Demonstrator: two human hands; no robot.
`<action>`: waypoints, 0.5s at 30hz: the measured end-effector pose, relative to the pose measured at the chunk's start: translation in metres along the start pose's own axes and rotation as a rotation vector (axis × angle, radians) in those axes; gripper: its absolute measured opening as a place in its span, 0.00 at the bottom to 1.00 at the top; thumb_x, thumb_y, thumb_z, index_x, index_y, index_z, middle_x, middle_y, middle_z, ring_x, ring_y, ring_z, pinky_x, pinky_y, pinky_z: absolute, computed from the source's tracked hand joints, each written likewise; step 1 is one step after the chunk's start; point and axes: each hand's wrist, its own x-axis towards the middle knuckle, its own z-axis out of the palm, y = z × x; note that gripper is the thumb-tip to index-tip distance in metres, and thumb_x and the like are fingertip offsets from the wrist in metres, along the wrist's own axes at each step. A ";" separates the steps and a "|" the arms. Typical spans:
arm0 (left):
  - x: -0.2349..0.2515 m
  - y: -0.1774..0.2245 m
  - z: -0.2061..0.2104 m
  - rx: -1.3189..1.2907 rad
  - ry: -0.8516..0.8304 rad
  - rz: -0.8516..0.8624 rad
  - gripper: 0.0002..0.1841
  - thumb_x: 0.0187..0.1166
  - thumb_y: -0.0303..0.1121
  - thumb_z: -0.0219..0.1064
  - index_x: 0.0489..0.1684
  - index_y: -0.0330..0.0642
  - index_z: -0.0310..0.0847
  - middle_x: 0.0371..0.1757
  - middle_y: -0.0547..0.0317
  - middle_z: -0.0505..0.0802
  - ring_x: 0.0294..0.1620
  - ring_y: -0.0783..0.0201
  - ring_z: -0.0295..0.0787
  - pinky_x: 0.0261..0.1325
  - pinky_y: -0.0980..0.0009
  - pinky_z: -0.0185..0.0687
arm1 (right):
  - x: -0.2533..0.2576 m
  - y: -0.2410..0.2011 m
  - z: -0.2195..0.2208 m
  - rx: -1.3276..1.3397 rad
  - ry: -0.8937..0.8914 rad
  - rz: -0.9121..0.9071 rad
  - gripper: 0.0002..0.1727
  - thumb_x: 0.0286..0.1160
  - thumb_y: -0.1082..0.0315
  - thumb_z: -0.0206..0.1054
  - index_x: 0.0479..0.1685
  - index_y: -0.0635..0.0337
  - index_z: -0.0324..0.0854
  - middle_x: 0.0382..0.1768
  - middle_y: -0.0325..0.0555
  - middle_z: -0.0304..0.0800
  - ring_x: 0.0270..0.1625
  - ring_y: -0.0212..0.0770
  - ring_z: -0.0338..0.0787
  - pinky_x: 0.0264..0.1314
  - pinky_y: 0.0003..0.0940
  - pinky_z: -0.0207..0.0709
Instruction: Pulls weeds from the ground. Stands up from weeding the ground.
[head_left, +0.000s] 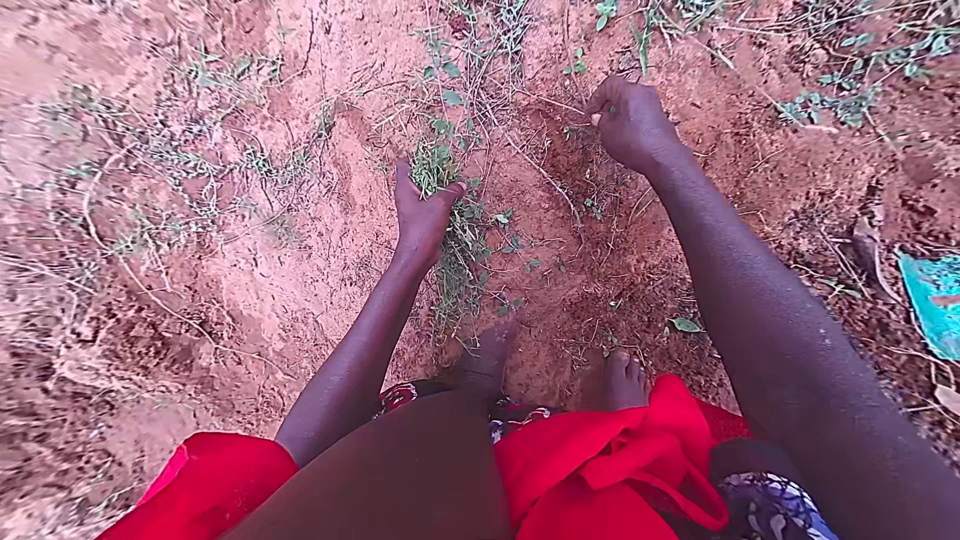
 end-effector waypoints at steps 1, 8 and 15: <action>0.000 0.000 0.001 0.000 -0.002 0.001 0.45 0.64 0.15 0.72 0.87 0.37 0.51 0.69 0.43 0.80 0.58 0.60 0.89 0.58 0.63 0.91 | -0.001 -0.001 0.001 0.044 0.000 -0.023 0.16 0.82 0.81 0.53 0.63 0.70 0.80 0.58 0.67 0.88 0.64 0.63 0.88 0.69 0.61 0.75; -0.002 0.002 0.004 0.011 -0.007 0.001 0.46 0.65 0.16 0.72 0.88 0.37 0.50 0.72 0.44 0.79 0.64 0.62 0.86 0.63 0.65 0.88 | 0.006 -0.015 0.037 -0.109 0.060 0.072 0.20 0.85 0.62 0.65 0.65 0.70 0.82 0.65 0.71 0.83 0.71 0.69 0.83 0.73 0.65 0.74; -0.001 0.002 0.003 0.004 -0.003 -0.003 0.44 0.64 0.15 0.71 0.86 0.37 0.52 0.66 0.45 0.81 0.54 0.62 0.89 0.55 0.66 0.90 | 0.002 -0.058 0.039 -0.399 -0.053 0.242 0.19 0.84 0.76 0.57 0.68 0.79 0.74 0.68 0.75 0.80 0.70 0.72 0.83 0.63 0.66 0.77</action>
